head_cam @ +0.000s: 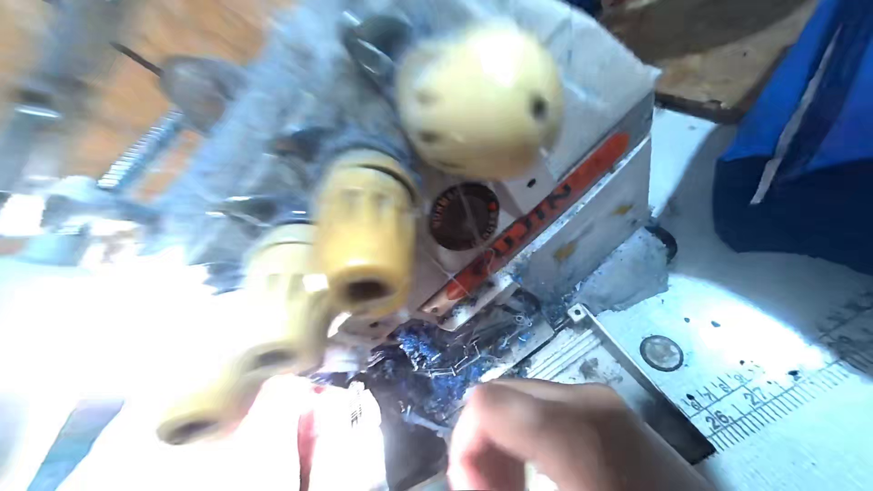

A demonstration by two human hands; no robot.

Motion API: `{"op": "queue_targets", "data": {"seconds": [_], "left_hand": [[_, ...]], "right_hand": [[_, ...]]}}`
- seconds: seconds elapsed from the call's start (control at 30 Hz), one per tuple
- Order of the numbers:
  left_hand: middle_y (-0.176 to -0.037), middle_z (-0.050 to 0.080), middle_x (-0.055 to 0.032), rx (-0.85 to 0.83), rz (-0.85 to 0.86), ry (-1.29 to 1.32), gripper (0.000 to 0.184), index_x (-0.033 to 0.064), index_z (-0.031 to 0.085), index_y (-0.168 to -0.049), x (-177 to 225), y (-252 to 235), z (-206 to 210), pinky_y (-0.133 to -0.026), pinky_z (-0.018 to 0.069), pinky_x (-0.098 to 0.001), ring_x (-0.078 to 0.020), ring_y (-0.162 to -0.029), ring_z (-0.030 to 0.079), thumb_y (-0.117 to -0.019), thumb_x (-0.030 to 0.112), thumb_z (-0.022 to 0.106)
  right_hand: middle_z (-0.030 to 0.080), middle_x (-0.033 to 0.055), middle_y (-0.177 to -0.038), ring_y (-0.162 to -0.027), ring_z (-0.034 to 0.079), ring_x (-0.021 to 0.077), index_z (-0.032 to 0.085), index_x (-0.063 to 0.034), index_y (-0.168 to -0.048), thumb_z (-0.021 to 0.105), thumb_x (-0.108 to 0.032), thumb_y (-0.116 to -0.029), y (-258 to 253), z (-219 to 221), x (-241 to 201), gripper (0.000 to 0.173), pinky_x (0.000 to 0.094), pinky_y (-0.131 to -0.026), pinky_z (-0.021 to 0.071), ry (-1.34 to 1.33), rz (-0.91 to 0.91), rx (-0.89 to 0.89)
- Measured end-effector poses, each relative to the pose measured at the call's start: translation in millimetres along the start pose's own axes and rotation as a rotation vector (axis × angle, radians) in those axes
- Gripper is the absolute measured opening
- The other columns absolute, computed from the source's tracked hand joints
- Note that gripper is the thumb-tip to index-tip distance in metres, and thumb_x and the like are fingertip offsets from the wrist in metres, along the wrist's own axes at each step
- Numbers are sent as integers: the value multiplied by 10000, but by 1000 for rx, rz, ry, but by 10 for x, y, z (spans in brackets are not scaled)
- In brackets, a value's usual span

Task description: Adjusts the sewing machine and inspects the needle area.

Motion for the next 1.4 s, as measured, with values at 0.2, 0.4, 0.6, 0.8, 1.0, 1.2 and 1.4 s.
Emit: {"op": "queue_targets", "data": {"seconds": [0.2, 0.4, 0.6, 0.8, 1.0, 1.2, 1.4], "left_hand": [[-925, 682, 101, -278, -119, -145, 174, 77, 698, -1058, 686, -270, 47, -795, 532, -175, 54, -867, 619, -1000, 207, 598], [-770, 690, 45, -95, -251, 131, 176, 57, 687, -1002, 572, -402, 118, -638, 562, -198, -27, -672, 648, -880, 162, 759], [-799, 648, 5, -78, -272, -77, 208, 67, 660, -1000, 461, -516, 185, -668, 531, -242, -60, -713, 622, -874, 191, 769], [-782, 628, 47, -91, -275, 11, 202, 150, 650, -993, 363, -472, 272, -699, 498, -270, -55, -729, 605, -895, 288, 761], [-840, 607, 29, -213, -298, 71, 193, 134, 646, -1041, 444, -486, 236, -664, 508, -207, -38, -735, 593, -931, 265, 736], [-695, 572, 26, -296, -465, 179, 64, 142, 629, -914, 574, -409, 142, -447, 420, -156, -21, -535, 533, -952, 131, 679], [-743, 686, 34, -177, -333, 234, 45, 122, 724, -936, 529, -351, 157, -613, 521, -161, -22, -652, 636, -909, 121, 761]], "right_hand": [[666, 105, -750, -706, 664, 216, 692, -35, -867, 606, -127, -969, 247, 157, 172, 162, 329, -627, 541, 388, -179, -1], [684, 153, -782, -717, 663, 208, 689, 9, -893, 617, -98, -955, 199, 148, 139, 144, 303, -675, 548, 425, -162, -85], [688, 197, -793, -718, 658, 188, 685, 54, -898, 592, -110, -969, 203, 172, 138, 201, 266, -687, 539, 497, -144, -87], [660, 192, -768, -697, 620, 136, 664, 66, -884, 572, -143, -988, 198, 176, 171, 251, 213, -654, 500, 485, -150, -103], [652, 182, -767, -692, 610, 110, 656, 71, -897, 574, -161, -994, 209, 172, 188, 264, 197, -643, 493, 471, -152, -108], [655, 174, -772, -699, 610, 97, 656, 66, -891, 579, -156, -992, 225, 180, 171, 256, 184, -650, 492, 481, -164, -102], [669, 144, -790, -700, 621, 65, 662, 65, -938, 590, -138, -1000, 202, 183, 159, 224, 185, -645, 508, 426, -85, -101]]}}
Point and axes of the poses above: each hand's wrist, its own y-axis away from the middle knuckle, its own z-axis out of the palm, x = y × z, the point moved 6 cm from there along -y, towards the middle knuckle
